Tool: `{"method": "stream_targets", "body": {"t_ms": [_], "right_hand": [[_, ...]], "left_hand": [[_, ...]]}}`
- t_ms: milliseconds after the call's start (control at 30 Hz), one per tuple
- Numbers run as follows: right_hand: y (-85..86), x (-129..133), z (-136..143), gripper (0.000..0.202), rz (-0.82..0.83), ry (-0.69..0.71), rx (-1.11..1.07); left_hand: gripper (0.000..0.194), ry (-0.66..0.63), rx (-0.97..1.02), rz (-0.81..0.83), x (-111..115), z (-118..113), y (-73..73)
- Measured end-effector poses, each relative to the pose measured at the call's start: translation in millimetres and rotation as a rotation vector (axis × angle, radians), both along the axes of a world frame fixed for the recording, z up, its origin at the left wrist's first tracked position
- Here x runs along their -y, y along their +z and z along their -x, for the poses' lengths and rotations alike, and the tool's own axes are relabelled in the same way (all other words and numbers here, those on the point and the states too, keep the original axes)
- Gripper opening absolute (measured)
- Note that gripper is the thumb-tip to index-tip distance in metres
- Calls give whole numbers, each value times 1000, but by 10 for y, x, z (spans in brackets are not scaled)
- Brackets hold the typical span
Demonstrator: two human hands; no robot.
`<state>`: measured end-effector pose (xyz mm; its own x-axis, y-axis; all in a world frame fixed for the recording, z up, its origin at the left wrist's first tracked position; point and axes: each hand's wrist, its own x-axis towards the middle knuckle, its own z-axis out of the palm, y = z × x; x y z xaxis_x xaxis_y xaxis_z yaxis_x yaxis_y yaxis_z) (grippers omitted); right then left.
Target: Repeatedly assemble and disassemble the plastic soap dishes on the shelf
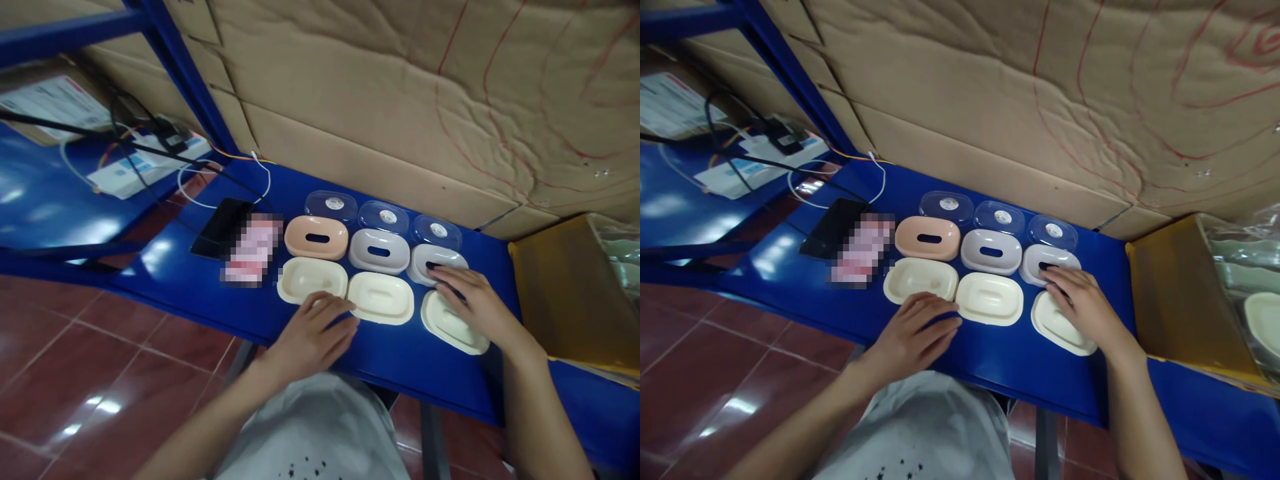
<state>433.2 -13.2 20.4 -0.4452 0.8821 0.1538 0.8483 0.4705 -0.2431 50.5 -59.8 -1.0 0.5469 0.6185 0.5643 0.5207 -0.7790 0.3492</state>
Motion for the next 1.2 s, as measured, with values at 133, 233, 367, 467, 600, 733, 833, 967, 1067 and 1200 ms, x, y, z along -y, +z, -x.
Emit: {"method": "stream_targets", "body": {"t_ms": [133,233,367,467,600,733,833,967,1067,1200], "right_hand": [[-47,8,-13,37,-22,14,-7],[-56,17,5,35,-67,15,10],[-53,24,57,34,-115,-7,35],[-68,16,83,36,-117,-8,27],[-79,25,42,47,-72,2,11],[-27,61,-58,68,-1,13,-83],[27,72,-98,66,-12,-27,-118],[38,52,-112,58,-15,-5,-95],[6,41,-133,51,-20,-10,-68],[14,65,-97,46,-53,-75,-73]], "left_hand": [[19,186,-16,-18,-157,265,31],[19,282,6,-40,-278,344,32],[19,356,44,-39,-377,335,11],[17,373,52,-33,-410,306,-26],[16,368,52,-31,-410,281,-97],[17,347,57,-3,-391,284,-149],[16,346,85,-7,-385,292,-161],[15,343,97,-17,-386,291,-155],[16,345,101,-22,-384,292,-144],[22,359,56,15,-350,312,-104]]}}
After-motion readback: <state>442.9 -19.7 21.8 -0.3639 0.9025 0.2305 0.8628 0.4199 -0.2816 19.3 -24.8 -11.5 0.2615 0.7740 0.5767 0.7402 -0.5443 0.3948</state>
